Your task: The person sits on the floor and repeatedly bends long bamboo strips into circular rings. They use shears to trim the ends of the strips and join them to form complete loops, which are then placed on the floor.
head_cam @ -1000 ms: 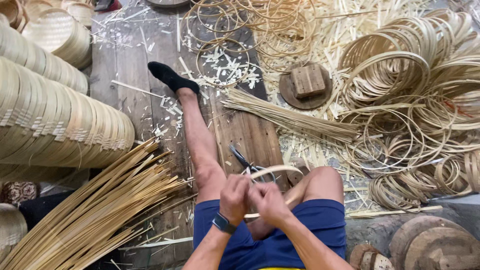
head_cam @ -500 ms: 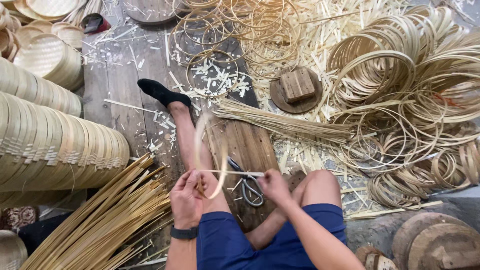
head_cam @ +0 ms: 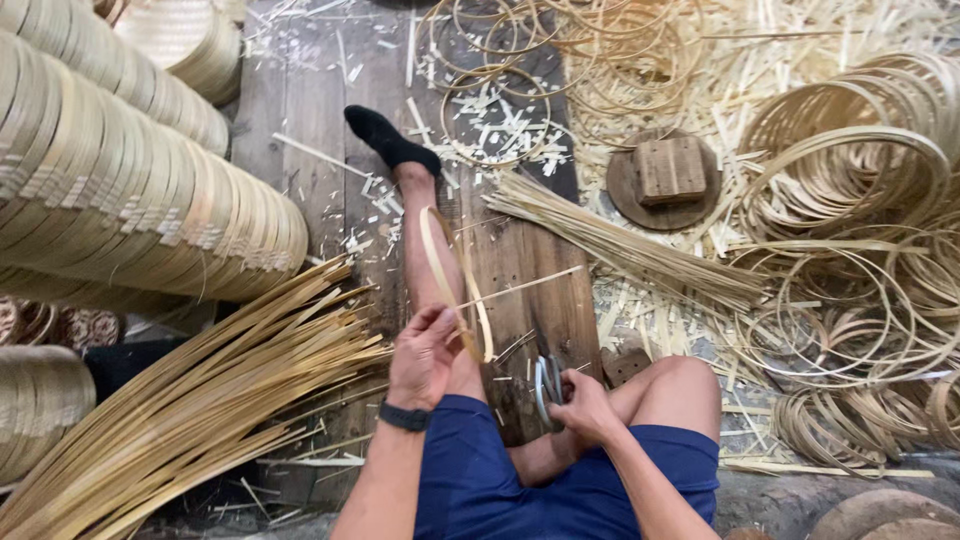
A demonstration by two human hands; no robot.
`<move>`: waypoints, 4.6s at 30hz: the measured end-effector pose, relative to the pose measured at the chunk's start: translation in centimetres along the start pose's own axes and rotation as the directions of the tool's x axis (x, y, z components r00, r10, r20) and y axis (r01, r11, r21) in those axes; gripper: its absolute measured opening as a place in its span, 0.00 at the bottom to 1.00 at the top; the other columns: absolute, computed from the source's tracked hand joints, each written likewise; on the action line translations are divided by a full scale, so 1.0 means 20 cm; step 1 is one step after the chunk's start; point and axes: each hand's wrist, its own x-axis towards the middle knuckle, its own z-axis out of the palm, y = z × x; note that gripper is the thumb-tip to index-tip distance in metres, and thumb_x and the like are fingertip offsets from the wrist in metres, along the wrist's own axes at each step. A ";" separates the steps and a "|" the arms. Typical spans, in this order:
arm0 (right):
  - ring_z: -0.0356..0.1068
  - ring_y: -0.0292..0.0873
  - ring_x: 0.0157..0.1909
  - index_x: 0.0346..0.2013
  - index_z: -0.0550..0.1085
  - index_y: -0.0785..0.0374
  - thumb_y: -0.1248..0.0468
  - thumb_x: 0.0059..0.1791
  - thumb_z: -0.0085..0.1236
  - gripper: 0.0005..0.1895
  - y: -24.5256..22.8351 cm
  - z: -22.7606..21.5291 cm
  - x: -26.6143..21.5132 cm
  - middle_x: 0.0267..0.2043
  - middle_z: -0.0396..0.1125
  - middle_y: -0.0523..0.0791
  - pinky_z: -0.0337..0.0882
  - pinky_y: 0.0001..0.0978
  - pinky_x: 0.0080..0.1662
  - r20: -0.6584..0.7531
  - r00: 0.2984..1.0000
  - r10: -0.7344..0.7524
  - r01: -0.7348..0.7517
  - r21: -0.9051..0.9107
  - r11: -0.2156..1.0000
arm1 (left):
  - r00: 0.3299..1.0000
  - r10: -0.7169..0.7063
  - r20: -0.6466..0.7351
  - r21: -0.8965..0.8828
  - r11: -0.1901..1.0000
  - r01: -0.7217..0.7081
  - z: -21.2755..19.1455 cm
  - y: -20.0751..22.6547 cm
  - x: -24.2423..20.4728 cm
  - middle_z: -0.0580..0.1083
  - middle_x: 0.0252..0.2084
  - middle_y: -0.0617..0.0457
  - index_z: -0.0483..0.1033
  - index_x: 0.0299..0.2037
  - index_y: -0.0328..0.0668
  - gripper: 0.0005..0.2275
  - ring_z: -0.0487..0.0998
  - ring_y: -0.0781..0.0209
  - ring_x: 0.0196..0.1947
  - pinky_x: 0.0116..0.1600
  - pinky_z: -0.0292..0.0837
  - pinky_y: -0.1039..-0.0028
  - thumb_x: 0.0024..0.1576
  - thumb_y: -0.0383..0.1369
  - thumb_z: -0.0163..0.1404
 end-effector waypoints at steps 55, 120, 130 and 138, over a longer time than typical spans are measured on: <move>0.68 0.44 0.35 0.41 0.79 0.58 0.61 0.42 0.70 0.14 -0.98 -0.13 -0.37 0.34 0.67 0.42 0.69 0.36 0.35 0.206 0.324 -0.923 0.896 -0.381 0.229 | 0.762 -0.642 -0.086 0.409 0.675 0.614 0.10 -0.07 -0.36 0.74 0.26 0.56 0.80 0.34 0.42 0.27 0.64 0.70 0.18 0.21 0.53 0.77 0.57 0.59 0.40; 0.81 0.51 0.45 0.68 0.52 0.62 0.77 0.61 0.44 0.22 -0.85 -0.68 -0.34 0.47 0.73 0.55 0.82 0.42 0.52 -0.903 0.389 -0.181 0.774 0.215 0.595 | 0.671 0.656 -0.347 -0.400 0.543 -0.738 -0.92 0.69 -0.39 0.76 0.34 0.53 0.78 0.47 0.44 0.11 0.75 0.61 0.32 0.39 0.73 0.71 0.66 0.42 0.52; 0.70 0.34 0.40 0.41 0.78 0.60 0.79 0.51 0.55 0.12 -1.30 -0.04 -0.22 0.44 0.70 0.43 0.74 0.26 0.38 -0.247 0.475 -0.845 0.880 0.145 0.452 | 0.938 0.137 0.318 0.143 0.971 -0.191 -0.20 0.93 -0.45 0.79 0.33 0.48 0.82 0.45 0.35 0.12 0.79 0.61 0.33 0.40 0.74 0.75 0.62 0.38 0.54; 0.71 0.42 0.39 0.53 0.79 0.48 0.78 0.39 0.59 0.31 -1.44 0.05 -0.32 0.42 0.68 0.42 0.72 0.34 0.37 0.229 0.231 -0.946 0.891 -0.441 0.111 | 0.939 -0.334 0.078 0.844 0.524 0.117 0.10 0.93 -0.35 0.81 0.27 0.49 0.85 0.39 0.31 0.14 0.79 0.68 0.23 0.26 0.73 0.79 0.58 0.38 0.56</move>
